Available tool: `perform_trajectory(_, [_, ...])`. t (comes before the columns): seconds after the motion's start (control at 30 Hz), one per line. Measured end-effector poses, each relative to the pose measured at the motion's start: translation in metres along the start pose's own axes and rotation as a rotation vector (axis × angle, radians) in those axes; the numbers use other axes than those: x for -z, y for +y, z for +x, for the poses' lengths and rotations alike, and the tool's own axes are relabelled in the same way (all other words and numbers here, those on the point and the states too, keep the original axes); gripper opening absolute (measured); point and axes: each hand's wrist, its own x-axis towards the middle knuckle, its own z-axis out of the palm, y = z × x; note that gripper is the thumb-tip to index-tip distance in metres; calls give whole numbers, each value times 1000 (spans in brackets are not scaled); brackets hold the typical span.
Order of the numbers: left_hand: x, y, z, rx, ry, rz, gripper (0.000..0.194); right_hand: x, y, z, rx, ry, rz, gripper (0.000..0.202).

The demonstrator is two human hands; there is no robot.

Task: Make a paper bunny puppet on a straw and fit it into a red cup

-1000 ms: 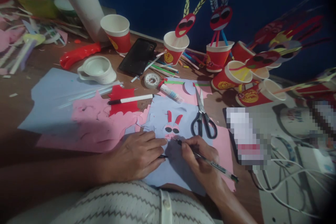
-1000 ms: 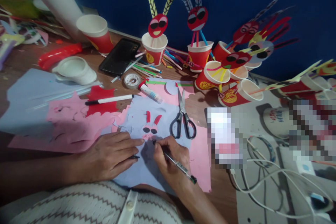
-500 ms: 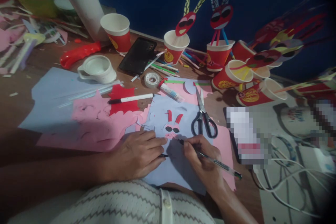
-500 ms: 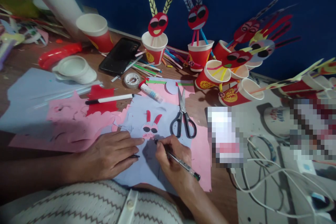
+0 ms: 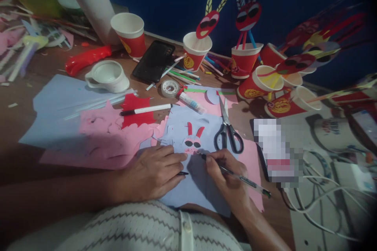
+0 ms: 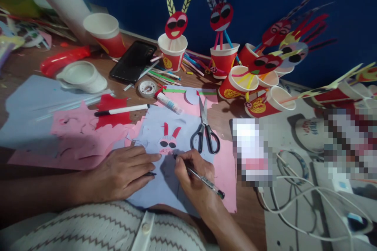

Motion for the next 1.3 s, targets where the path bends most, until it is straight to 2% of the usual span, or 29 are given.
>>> perform_trajectory(0.47, [-2,-1,-1,5,-1,-11,16,2,-2,1,-60,-39,34,17])
perform_trajectory(0.87, [-2,-1,-2,2,10,-23,15,5,-1,2,-17,-1,12,17])
perform_trajectory(1.3, [-3,-1,-1,4,14,-20,15,6,-2,4,-59,10,12,18])
